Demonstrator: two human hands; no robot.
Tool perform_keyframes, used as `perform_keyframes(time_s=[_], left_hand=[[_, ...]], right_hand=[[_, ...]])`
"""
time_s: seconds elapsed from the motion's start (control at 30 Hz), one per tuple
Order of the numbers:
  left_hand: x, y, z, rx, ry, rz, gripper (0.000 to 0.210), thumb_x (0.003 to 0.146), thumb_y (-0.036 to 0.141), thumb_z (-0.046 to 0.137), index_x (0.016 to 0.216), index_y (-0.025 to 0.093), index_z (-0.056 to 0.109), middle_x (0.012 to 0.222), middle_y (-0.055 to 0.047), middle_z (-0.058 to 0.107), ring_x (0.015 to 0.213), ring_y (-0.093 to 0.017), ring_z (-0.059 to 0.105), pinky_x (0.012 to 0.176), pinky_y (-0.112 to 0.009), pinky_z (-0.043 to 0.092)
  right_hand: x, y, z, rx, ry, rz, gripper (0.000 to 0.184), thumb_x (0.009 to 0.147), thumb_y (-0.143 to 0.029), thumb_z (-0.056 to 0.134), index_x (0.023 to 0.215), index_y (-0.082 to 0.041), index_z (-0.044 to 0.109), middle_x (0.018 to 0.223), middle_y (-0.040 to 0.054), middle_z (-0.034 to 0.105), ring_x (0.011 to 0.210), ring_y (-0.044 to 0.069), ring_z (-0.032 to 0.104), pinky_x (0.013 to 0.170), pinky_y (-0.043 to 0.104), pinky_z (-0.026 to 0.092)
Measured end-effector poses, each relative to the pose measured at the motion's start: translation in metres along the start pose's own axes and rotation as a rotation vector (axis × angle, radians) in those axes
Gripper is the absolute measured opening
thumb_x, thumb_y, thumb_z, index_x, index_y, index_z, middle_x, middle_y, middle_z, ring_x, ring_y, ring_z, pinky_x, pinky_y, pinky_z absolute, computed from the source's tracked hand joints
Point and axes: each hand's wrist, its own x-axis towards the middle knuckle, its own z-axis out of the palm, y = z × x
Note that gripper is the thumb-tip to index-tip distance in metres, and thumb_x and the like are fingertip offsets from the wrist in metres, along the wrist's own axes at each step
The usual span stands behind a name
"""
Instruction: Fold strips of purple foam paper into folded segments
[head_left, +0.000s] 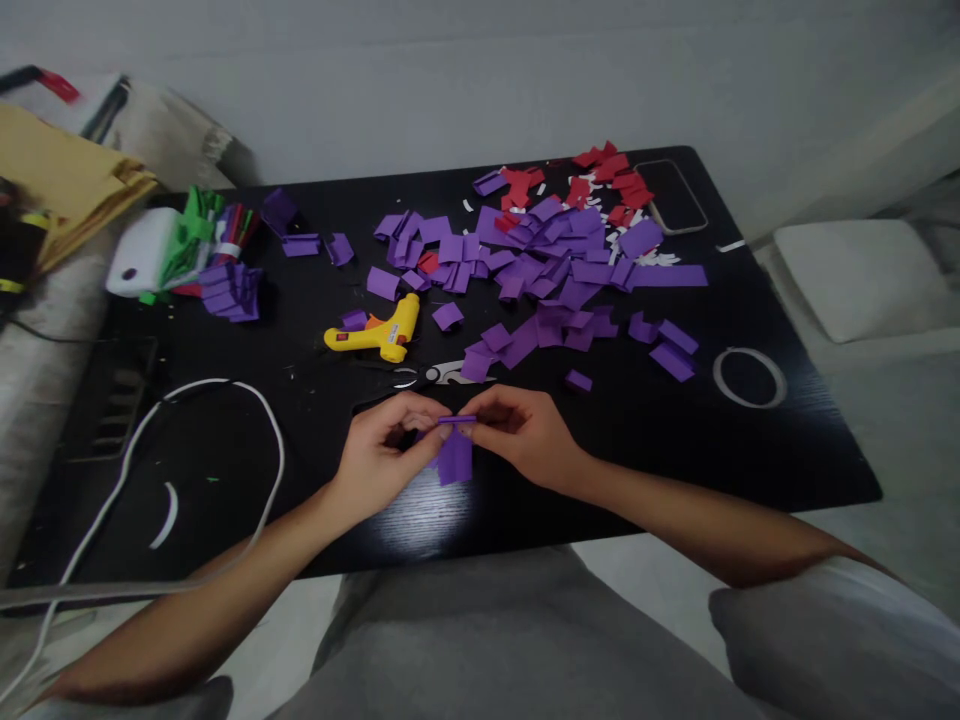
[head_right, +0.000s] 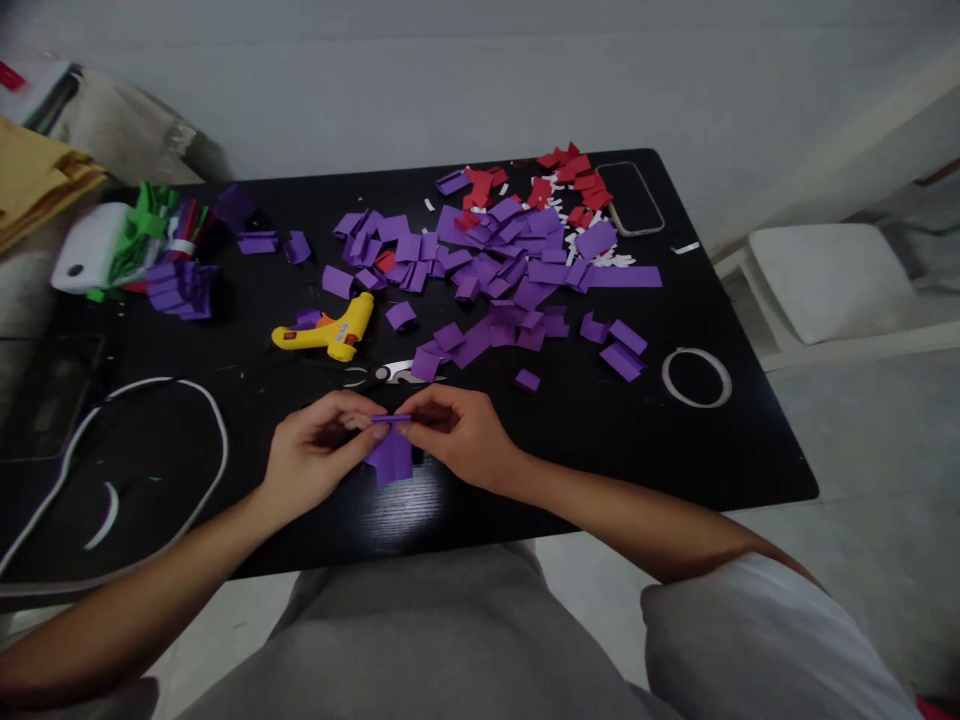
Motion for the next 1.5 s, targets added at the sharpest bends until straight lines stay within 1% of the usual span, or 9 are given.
perform_keyframes(time_s=[0.1,0.2,0.3,0.43,0.67,0.93,1.07,1.2,1.5], left_hand=[[0.001,0.0,-0.002,0.065,-0.004,0.07,0.009,0.088,0.011,0.074,0.095,0.017,0.074,0.084,-0.002,0.074,0.072,-0.012,0.069,0.066,-0.021,0.057],[0.001,0.0,-0.004,0.129,-0.025,0.176,0.013,0.088,0.008,0.072,0.096,0.018,0.074,0.088,-0.004,0.074,0.079,-0.014,0.07,0.071,-0.024,0.057],[0.0,0.0,-0.004,0.136,-0.009,0.179,0.015,0.088,0.007,0.071,0.097,0.019,0.074,0.09,-0.003,0.075,0.079,-0.013,0.071,0.072,-0.023,0.057],[-0.001,0.001,0.0,0.017,0.02,0.031,0.013,0.089,0.011,0.072,0.099,0.018,0.073,0.084,-0.001,0.076,0.07,-0.011,0.071,0.066,-0.02,0.057],[0.001,0.005,-0.001,-0.148,-0.001,-0.145,0.005,0.089,0.02,0.075,0.094,0.018,0.077,0.08,-0.003,0.077,0.071,-0.013,0.072,0.066,-0.022,0.058],[0.002,0.003,-0.005,-0.293,-0.009,-0.248,0.01,0.086,0.025,0.081,0.092,0.018,0.079,0.083,-0.005,0.078,0.072,-0.015,0.071,0.063,-0.024,0.056],[0.006,0.003,-0.006,-0.544,-0.087,-0.374,0.019,0.084,0.026,0.084,0.1,0.018,0.077,0.089,-0.004,0.078,0.079,-0.014,0.073,0.072,-0.024,0.059],[0.009,0.006,-0.001,-0.75,-0.132,-0.491,0.02,0.081,0.028,0.088,0.092,0.017,0.075,0.083,-0.001,0.071,0.067,-0.009,0.067,0.065,-0.02,0.057],[0.009,0.007,0.002,-0.866,-0.114,-0.641,0.029,0.073,0.033,0.095,0.085,0.018,0.074,0.077,0.0,0.066,0.064,-0.008,0.062,0.06,-0.017,0.056]], right_hand=[[-0.005,-0.002,0.001,-0.121,-0.011,-0.102,0.012,0.086,-0.021,0.078,0.097,-0.021,0.074,0.089,0.0018,0.078,0.078,0.015,0.076,0.075,0.028,0.064],[-0.009,-0.005,0.002,-0.273,-0.018,-0.306,0.017,0.088,-0.021,0.078,0.104,-0.021,0.072,0.105,0.0066,0.078,0.094,0.018,0.077,0.086,0.032,0.065],[-0.009,-0.008,0.002,-0.32,-0.011,-0.398,0.01,0.091,-0.022,0.078,0.101,-0.021,0.074,0.106,0.0074,0.079,0.098,0.018,0.077,0.086,0.031,0.065],[-0.006,-0.006,0.001,-0.29,0.01,-0.408,0.007,0.091,-0.02,0.08,0.097,-0.021,0.077,0.103,0.0067,0.081,0.096,0.017,0.078,0.085,0.029,0.065],[-0.008,-0.004,0.0,-0.287,0.034,-0.343,0.006,0.091,-0.021,0.08,0.096,-0.025,0.079,0.105,0.0051,0.082,0.096,0.018,0.078,0.087,0.032,0.065],[-0.007,-0.007,0.0,-0.282,0.048,-0.318,0.007,0.09,-0.023,0.082,0.096,-0.026,0.08,0.105,0.0039,0.083,0.096,0.02,0.079,0.09,0.035,0.066],[-0.008,-0.011,-0.001,-0.305,0.079,-0.35,0.009,0.089,-0.02,0.082,0.094,-0.026,0.08,0.103,0.0036,0.083,0.096,0.02,0.079,0.093,0.037,0.064],[-0.008,-0.013,-0.002,-0.275,0.093,-0.396,0.011,0.089,-0.019,0.082,0.094,-0.028,0.08,0.105,0.0029,0.084,0.097,0.021,0.079,0.093,0.04,0.064],[-0.007,-0.014,-0.001,-0.287,0.103,-0.402,0.014,0.089,-0.018,0.081,0.095,-0.03,0.08,0.103,0.0017,0.084,0.099,0.022,0.076,0.094,0.042,0.062]])
